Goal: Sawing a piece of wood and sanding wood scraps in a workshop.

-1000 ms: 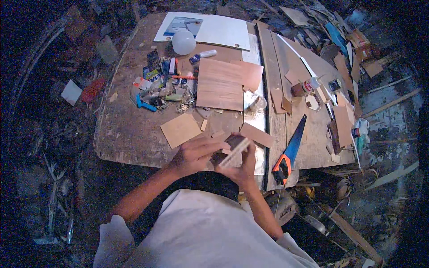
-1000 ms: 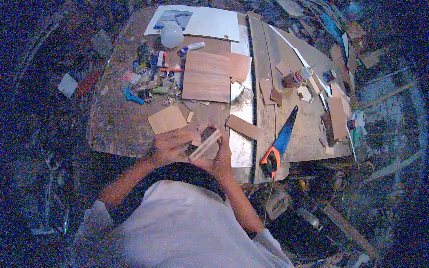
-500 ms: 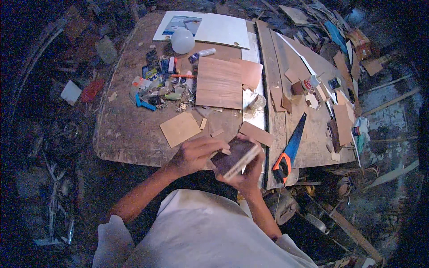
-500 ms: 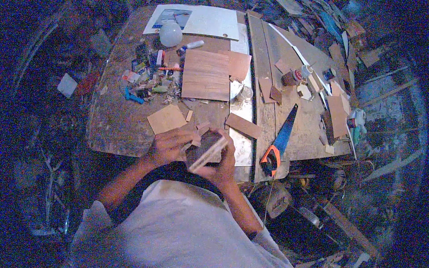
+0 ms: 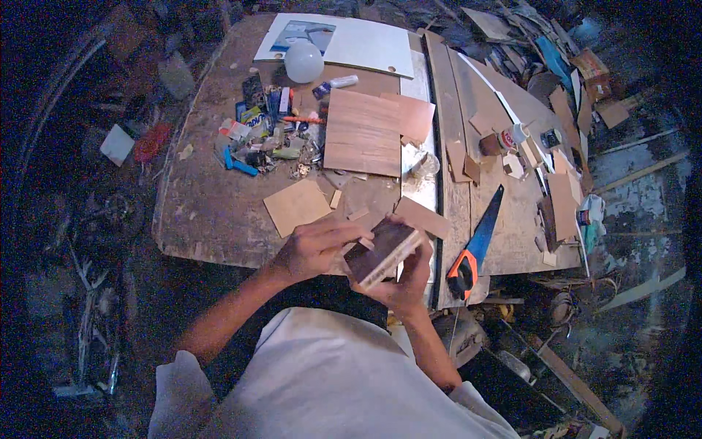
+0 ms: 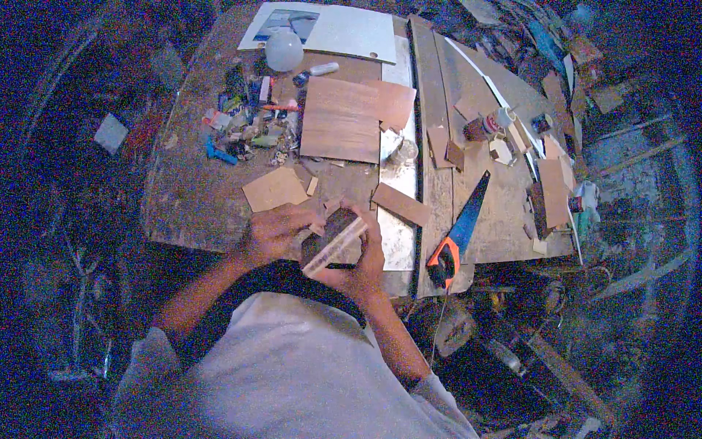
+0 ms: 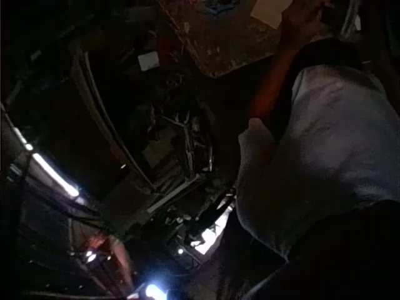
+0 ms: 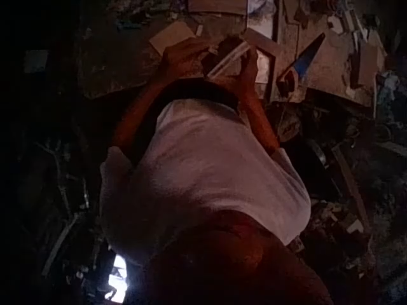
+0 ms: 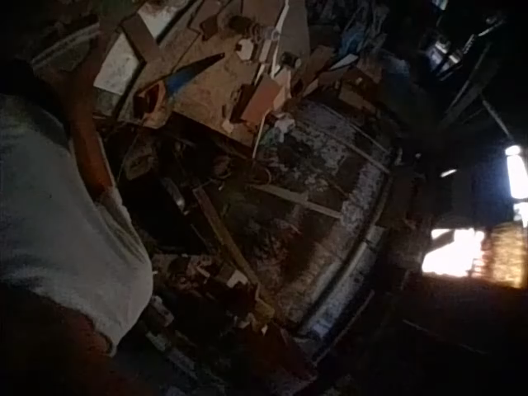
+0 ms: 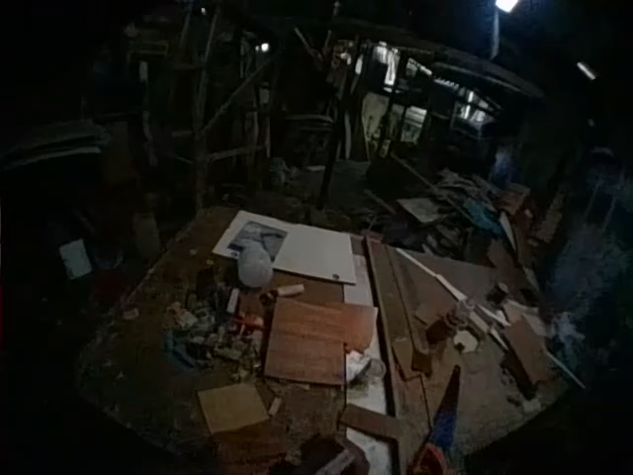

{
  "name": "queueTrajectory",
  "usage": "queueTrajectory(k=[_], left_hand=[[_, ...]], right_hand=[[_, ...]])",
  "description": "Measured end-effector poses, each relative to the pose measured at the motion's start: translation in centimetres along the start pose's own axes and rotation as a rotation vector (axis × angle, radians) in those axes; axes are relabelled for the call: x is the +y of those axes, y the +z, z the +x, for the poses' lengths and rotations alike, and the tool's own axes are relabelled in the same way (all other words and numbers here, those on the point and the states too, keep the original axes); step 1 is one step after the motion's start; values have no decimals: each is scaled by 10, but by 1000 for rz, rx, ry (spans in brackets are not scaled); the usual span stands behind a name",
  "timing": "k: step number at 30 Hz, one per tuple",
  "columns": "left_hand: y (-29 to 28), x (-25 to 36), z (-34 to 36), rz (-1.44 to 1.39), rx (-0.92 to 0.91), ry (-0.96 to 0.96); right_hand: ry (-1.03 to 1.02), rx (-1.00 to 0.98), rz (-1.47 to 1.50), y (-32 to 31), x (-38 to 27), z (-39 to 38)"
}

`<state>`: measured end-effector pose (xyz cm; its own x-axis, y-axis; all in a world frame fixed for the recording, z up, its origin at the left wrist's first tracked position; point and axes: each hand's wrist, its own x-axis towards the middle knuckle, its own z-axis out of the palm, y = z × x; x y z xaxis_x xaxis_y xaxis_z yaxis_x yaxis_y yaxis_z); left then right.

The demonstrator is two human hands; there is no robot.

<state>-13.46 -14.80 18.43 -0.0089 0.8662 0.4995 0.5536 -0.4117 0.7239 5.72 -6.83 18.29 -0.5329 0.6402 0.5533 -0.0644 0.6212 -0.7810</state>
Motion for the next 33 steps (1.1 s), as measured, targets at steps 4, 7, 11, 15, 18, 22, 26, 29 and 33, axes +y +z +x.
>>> queueTrajectory(k=[4,7,11,15,18,22,26,29,33], left_hand=[[-3,0,2,-6,-3,28],[-1,-9,-6,-9,33,28],[-9,1,-3,-44,12,36],[-14,1,0,-47,-28,-13],[-12,-2,-2,-67,13,-69],[-5,-11,3,-404,119,-497],[-3,-10,1,-849,215,-865],[5,-18,-6,-893,212,-907],[4,-9,1,-1050,204,-898]], right_hand=[[276,-109,11,3,28,-6],[225,-32,218,10,3,-7],[116,-84,-42,5,23,-8],[133,-45,80,11,8,-2],[171,-87,60,8,10,2],[408,-4,128,10,50,-19],[588,96,227,5,38,-31],[683,109,272,0,36,-48],[778,150,287,1,29,-60]])
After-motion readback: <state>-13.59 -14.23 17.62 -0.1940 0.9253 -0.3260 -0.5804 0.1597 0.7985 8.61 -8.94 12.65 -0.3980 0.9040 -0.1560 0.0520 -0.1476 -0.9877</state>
